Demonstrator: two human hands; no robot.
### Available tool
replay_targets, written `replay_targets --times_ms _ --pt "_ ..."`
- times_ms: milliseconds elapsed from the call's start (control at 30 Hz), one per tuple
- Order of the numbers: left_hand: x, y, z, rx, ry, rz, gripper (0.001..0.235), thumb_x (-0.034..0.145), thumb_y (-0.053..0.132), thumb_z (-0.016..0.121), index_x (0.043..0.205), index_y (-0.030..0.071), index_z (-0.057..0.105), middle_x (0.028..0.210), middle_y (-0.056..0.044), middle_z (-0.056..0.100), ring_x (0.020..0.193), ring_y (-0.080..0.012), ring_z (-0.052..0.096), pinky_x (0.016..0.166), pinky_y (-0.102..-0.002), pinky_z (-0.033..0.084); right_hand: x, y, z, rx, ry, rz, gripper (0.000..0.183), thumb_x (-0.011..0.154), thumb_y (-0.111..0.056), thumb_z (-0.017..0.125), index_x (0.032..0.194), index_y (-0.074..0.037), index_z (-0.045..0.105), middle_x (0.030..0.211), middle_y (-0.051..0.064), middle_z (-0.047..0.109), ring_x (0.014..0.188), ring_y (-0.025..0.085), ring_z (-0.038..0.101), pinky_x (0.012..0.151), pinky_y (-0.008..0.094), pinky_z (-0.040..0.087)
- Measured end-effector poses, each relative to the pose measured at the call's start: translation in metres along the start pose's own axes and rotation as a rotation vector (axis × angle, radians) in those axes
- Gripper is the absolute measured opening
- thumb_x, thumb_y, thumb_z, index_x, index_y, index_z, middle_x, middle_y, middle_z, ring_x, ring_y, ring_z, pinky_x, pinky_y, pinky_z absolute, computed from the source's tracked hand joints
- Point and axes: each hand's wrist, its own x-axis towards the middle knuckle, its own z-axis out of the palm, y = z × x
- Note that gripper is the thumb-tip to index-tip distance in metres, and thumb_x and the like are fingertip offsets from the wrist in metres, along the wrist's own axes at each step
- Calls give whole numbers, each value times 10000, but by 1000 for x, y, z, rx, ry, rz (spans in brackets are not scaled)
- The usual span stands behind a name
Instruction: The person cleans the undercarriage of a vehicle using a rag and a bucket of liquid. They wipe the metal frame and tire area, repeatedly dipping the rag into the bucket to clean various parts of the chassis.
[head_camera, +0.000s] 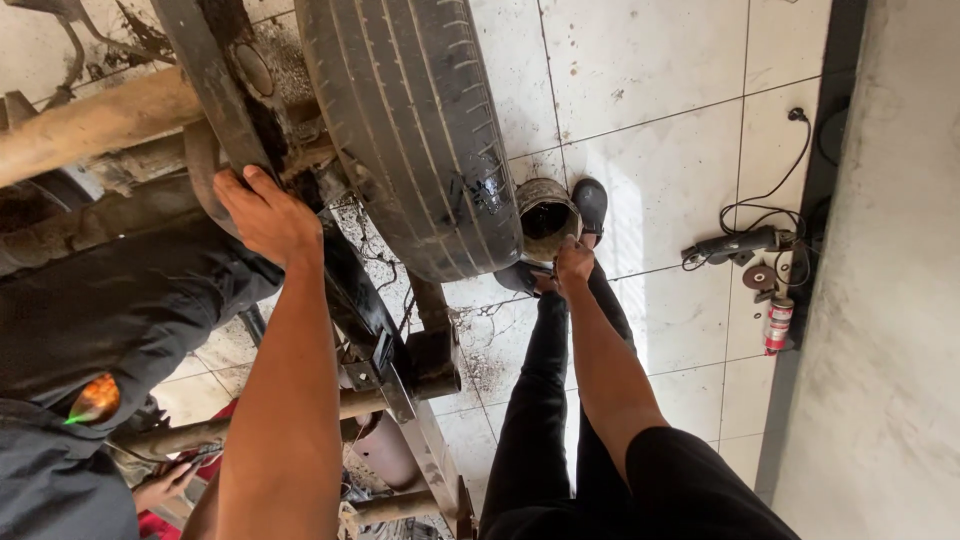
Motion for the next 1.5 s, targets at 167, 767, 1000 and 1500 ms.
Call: replay_targets --times_ms 167,767,1000,1500 --pt "3 18 -11 11 -40 -60 536 1165 467 349 1407 11 491 1415 -186 569 1169 -444 607 900 -515 482 9 8 11 -202 85 8 352 946 -287 583 841 34 681 726 140 680 541 241 640 469 406 489" --pt "5 46 -29 -80 -25 -121 390 1102 375 419 1246 26 516 1257 -201 592 1094 -470 606 867 -552 469 -30 7 -34 -735 -197 -840 737 899 -273 742 1424 108 392 1355 268 493 1227 463 471 998 639 370" --pt "5 60 -39 -87 -74 -155 360 1092 367 405 1187 38 516 1203 -184 584 1044 -468 606 791 -574 462 -224 -227 -30 -1209 153 -869 459 1003 -349 595 1371 -83 663 1187 204 478 1110 430 457 889 625 373" --pt "10 65 -45 -119 -128 -182 389 1076 412 416 1158 46 518 1157 -167 575 1034 -444 611 772 -563 481 -289 -236 273 -159 -357 -1207 368 997 -249 743 1292 -85 596 1336 130 605 1293 288 572 1121 416 485"
